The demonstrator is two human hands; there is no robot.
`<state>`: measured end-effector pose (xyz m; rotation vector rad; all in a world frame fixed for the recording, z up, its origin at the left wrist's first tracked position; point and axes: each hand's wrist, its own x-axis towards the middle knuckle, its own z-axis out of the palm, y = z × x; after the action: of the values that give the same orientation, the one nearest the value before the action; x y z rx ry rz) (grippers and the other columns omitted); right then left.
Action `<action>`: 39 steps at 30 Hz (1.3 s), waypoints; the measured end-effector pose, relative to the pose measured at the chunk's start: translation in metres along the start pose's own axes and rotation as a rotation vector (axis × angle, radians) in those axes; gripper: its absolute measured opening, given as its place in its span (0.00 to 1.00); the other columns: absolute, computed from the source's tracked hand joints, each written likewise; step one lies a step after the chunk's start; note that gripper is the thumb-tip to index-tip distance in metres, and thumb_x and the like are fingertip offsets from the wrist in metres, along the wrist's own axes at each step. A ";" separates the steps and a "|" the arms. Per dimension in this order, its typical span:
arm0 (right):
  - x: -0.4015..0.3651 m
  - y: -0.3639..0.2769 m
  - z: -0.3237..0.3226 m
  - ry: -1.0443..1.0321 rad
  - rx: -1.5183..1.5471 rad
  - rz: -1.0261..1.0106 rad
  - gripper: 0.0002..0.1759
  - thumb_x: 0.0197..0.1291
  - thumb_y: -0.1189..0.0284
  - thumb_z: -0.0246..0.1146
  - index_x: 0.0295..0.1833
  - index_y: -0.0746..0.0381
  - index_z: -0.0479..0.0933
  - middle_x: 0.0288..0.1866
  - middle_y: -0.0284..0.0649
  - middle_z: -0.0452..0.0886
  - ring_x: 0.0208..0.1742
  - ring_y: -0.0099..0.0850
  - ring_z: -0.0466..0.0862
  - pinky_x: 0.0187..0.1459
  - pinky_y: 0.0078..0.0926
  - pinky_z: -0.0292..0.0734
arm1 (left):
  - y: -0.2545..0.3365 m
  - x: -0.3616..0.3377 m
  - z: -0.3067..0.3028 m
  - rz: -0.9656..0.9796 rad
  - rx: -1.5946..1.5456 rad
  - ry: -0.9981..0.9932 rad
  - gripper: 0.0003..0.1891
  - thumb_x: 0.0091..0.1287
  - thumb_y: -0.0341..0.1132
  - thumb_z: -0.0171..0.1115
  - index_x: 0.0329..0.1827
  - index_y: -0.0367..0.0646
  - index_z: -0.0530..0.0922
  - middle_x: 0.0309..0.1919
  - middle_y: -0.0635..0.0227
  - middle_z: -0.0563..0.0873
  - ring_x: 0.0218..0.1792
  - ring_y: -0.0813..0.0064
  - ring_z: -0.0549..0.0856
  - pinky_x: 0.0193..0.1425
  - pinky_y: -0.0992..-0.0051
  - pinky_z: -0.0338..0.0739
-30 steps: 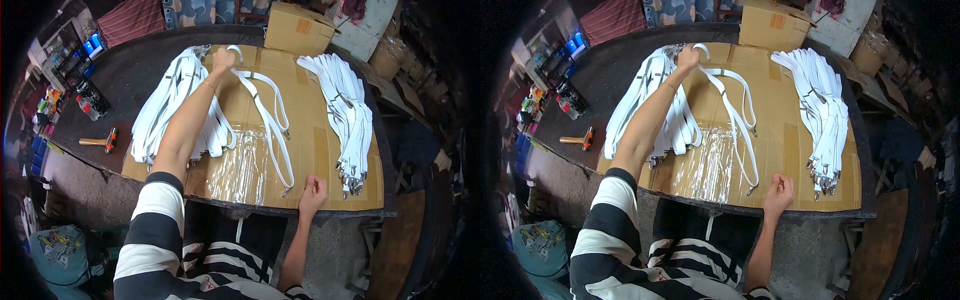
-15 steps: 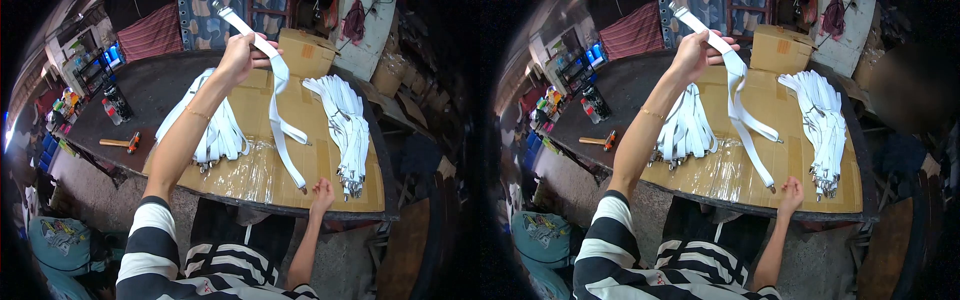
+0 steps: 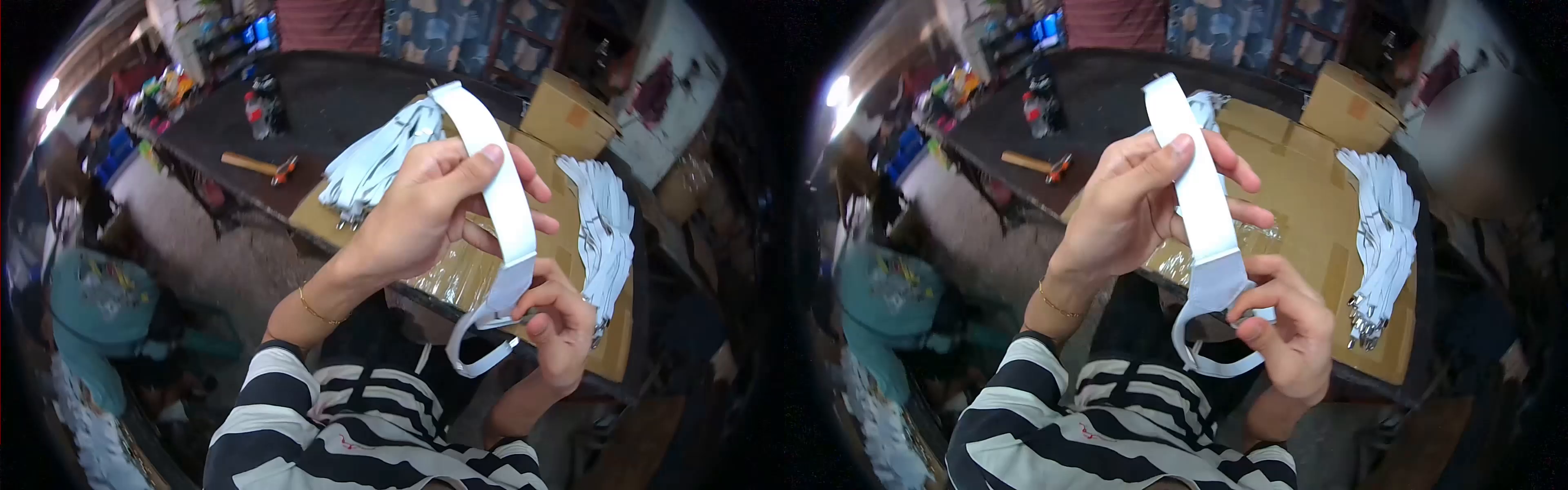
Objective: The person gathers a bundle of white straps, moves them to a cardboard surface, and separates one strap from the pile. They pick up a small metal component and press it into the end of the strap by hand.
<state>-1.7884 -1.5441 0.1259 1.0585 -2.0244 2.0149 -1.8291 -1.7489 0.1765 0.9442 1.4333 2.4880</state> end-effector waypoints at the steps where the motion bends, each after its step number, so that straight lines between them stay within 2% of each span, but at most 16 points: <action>1: 0.003 0.000 0.009 -0.051 -0.007 0.027 0.19 0.61 0.62 0.67 0.35 0.70 0.79 0.49 0.51 0.77 0.48 0.35 0.77 0.51 0.30 0.69 | 0.002 -0.010 -0.001 0.026 -0.024 0.047 0.21 0.77 0.42 0.43 0.52 0.27 0.71 0.46 0.48 0.81 0.47 0.50 0.86 0.44 0.65 0.88; 3: 0.005 0.008 0.025 -0.110 0.021 -0.046 0.18 0.60 0.63 0.68 0.35 0.71 0.79 0.47 0.50 0.78 0.46 0.33 0.78 0.48 0.27 0.70 | 0.000 -0.032 -0.004 0.075 0.053 0.134 0.20 0.77 0.41 0.44 0.52 0.27 0.71 0.46 0.49 0.81 0.47 0.52 0.86 0.47 0.66 0.87; 9: -0.006 0.044 0.061 -0.162 0.192 0.033 0.20 0.60 0.62 0.68 0.34 0.71 0.80 0.44 0.48 0.78 0.43 0.31 0.78 0.44 0.23 0.70 | -0.010 -0.111 -0.025 0.045 0.017 0.417 0.21 0.77 0.42 0.45 0.52 0.27 0.73 0.43 0.50 0.83 0.44 0.59 0.87 0.47 0.66 0.85; 12: -0.011 0.065 0.083 -0.215 0.537 0.132 0.22 0.62 0.59 0.66 0.33 0.71 0.78 0.42 0.49 0.77 0.42 0.31 0.77 0.44 0.23 0.69 | -0.018 -0.154 -0.034 -0.048 0.029 0.448 0.22 0.77 0.43 0.46 0.49 0.28 0.75 0.41 0.53 0.84 0.41 0.64 0.87 0.45 0.69 0.83; 14: -0.015 0.074 0.095 -0.211 0.637 0.227 0.23 0.63 0.59 0.65 0.33 0.72 0.78 0.41 0.48 0.77 0.41 0.31 0.76 0.44 0.23 0.69 | -0.023 -0.177 -0.037 -0.166 0.559 0.346 0.22 0.76 0.43 0.49 0.44 0.27 0.78 0.39 0.56 0.85 0.38 0.67 0.86 0.43 0.73 0.79; 15: -0.018 0.079 0.101 -0.206 0.737 0.304 0.23 0.64 0.59 0.64 0.34 0.72 0.77 0.41 0.48 0.76 0.40 0.30 0.76 0.43 0.24 0.69 | -0.021 -0.182 -0.037 -0.192 0.540 0.340 0.22 0.76 0.43 0.49 0.44 0.27 0.78 0.39 0.56 0.85 0.38 0.67 0.86 0.43 0.73 0.79; 17: -0.020 0.087 0.111 -0.198 0.867 0.353 0.23 0.67 0.58 0.61 0.33 0.72 0.75 0.38 0.45 0.74 0.36 0.28 0.74 0.39 0.21 0.67 | -0.012 -0.189 -0.037 -0.208 0.872 0.315 0.21 0.73 0.43 0.54 0.41 0.27 0.80 0.38 0.56 0.86 0.37 0.67 0.85 0.42 0.74 0.78; 19: -0.022 0.094 0.118 -0.151 0.866 0.363 0.22 0.66 0.60 0.62 0.34 0.72 0.76 0.41 0.47 0.76 0.38 0.29 0.75 0.42 0.22 0.68 | -0.013 -0.194 -0.043 -0.255 0.832 0.384 0.19 0.71 0.41 0.58 0.41 0.28 0.80 0.37 0.55 0.85 0.37 0.68 0.85 0.43 0.73 0.78; 20: -0.022 0.094 0.120 -0.121 0.857 0.363 0.22 0.66 0.60 0.62 0.34 0.72 0.76 0.41 0.47 0.76 0.38 0.29 0.75 0.42 0.22 0.68 | -0.017 -0.194 -0.051 -0.154 0.780 0.432 0.13 0.67 0.35 0.60 0.42 0.30 0.80 0.35 0.55 0.85 0.37 0.65 0.86 0.42 0.72 0.78; 22: -0.019 0.092 0.126 -0.101 0.546 0.262 0.19 0.63 0.63 0.66 0.35 0.72 0.78 0.46 0.50 0.77 0.42 0.31 0.77 0.45 0.23 0.69 | -0.015 -0.190 -0.067 -0.056 0.759 0.391 0.10 0.63 0.29 0.63 0.43 0.32 0.80 0.36 0.55 0.85 0.37 0.62 0.86 0.42 0.71 0.78; 23: -0.014 0.089 0.129 -0.107 0.434 0.222 0.16 0.59 0.67 0.69 0.35 0.72 0.79 0.48 0.51 0.78 0.45 0.33 0.78 0.47 0.25 0.70 | -0.017 -0.187 -0.069 -0.120 0.741 0.405 0.22 0.65 0.45 0.64 0.46 0.29 0.80 0.39 0.55 0.85 0.40 0.66 0.86 0.45 0.72 0.77; 25: -0.010 0.092 0.141 -0.108 0.134 0.118 0.15 0.56 0.69 0.71 0.35 0.72 0.79 0.47 0.51 0.79 0.45 0.35 0.78 0.47 0.26 0.71 | -0.026 -0.179 -0.078 -0.031 0.764 0.384 0.18 0.64 0.39 0.65 0.46 0.29 0.81 0.41 0.56 0.85 0.41 0.67 0.85 0.44 0.73 0.77; 29: -0.004 0.099 0.153 -0.037 -0.075 0.129 0.14 0.54 0.70 0.71 0.34 0.71 0.79 0.48 0.52 0.79 0.45 0.37 0.79 0.48 0.30 0.72 | -0.034 -0.173 -0.099 -0.099 0.650 0.382 0.12 0.63 0.29 0.64 0.46 0.30 0.82 0.41 0.56 0.85 0.39 0.70 0.85 0.41 0.76 0.77; 31: 0.005 0.097 0.154 -0.022 -0.175 0.045 0.13 0.53 0.71 0.71 0.33 0.71 0.79 0.49 0.53 0.79 0.47 0.40 0.79 0.50 0.32 0.73 | -0.034 -0.170 -0.105 -0.008 0.661 0.438 0.06 0.61 0.22 0.63 0.40 0.30 0.79 0.37 0.57 0.82 0.34 0.62 0.83 0.36 0.73 0.75; 36: 0.020 0.096 0.142 -0.020 0.062 0.179 0.22 0.61 0.60 0.67 0.33 0.73 0.77 0.58 0.61 0.74 0.59 0.49 0.77 0.62 0.47 0.69 | -0.028 -0.169 -0.114 -0.035 0.656 0.347 0.08 0.60 0.20 0.62 0.42 0.32 0.78 0.32 0.54 0.80 0.32 0.54 0.81 0.35 0.70 0.75; 39: 0.036 0.101 0.135 -0.147 0.371 0.291 0.22 0.63 0.61 0.65 0.33 0.74 0.77 0.63 0.66 0.70 0.61 0.51 0.76 0.63 0.46 0.68 | -0.024 -0.164 -0.111 -0.057 0.761 0.352 0.07 0.58 0.20 0.63 0.40 0.32 0.81 0.30 0.56 0.82 0.29 0.60 0.83 0.33 0.71 0.75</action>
<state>-1.8155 -1.6930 0.0427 1.0451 -2.0215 2.6129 -1.7657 -1.8831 0.0424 0.5217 2.5689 2.1338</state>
